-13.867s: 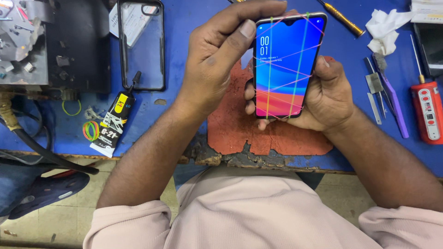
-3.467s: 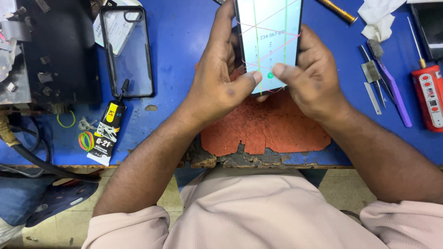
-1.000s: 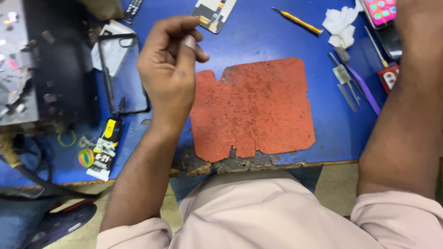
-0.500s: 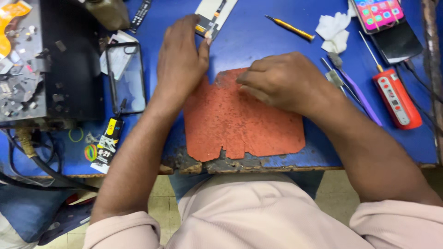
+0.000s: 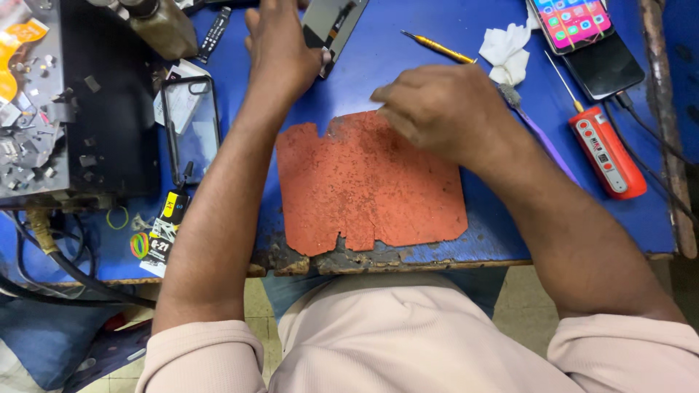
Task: The person secures a smartphone screen using rubber bands and then disassembles the device. They use a metal prying tool to separate the back cover from the frame and a screwdriver to remove internal screws, exposing the phone's internal components.
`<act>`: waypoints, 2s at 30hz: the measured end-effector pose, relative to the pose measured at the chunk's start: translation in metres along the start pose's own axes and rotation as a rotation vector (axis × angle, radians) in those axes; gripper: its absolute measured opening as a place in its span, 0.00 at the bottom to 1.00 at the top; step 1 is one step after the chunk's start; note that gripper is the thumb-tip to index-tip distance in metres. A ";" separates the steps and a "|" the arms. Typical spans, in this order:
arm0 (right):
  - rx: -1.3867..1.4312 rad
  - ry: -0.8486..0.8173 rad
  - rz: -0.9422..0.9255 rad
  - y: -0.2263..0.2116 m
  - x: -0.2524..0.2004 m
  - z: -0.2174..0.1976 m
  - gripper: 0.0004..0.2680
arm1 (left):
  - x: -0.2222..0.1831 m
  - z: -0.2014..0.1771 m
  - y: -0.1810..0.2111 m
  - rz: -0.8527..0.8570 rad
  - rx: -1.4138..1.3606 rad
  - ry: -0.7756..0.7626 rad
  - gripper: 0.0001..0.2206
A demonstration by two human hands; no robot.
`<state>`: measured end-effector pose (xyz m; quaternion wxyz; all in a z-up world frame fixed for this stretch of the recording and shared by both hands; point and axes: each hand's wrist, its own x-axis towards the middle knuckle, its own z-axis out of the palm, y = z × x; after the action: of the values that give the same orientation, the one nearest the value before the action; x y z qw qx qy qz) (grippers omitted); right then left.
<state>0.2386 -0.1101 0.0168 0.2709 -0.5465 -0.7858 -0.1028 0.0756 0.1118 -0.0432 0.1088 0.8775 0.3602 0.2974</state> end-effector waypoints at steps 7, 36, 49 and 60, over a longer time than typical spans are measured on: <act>-0.009 0.280 0.172 0.005 0.006 -0.014 0.20 | -0.034 -0.046 0.039 0.421 -0.151 0.168 0.06; -0.220 0.402 -0.098 -0.003 -0.016 -0.002 0.09 | -0.088 -0.093 0.025 0.443 -0.241 0.459 0.24; -0.230 0.451 -0.127 0.000 -0.015 -0.006 0.09 | -0.081 -0.092 0.034 -0.291 -1.683 -0.270 0.19; -0.119 0.503 0.152 0.007 -0.022 0.003 0.14 | -0.088 -0.086 0.037 -0.187 -1.538 -0.244 0.18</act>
<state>0.2501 -0.1237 0.0012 0.4321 -0.5761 -0.6431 -0.2605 -0.0048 0.0220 0.0018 0.7493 0.5482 0.1109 0.3545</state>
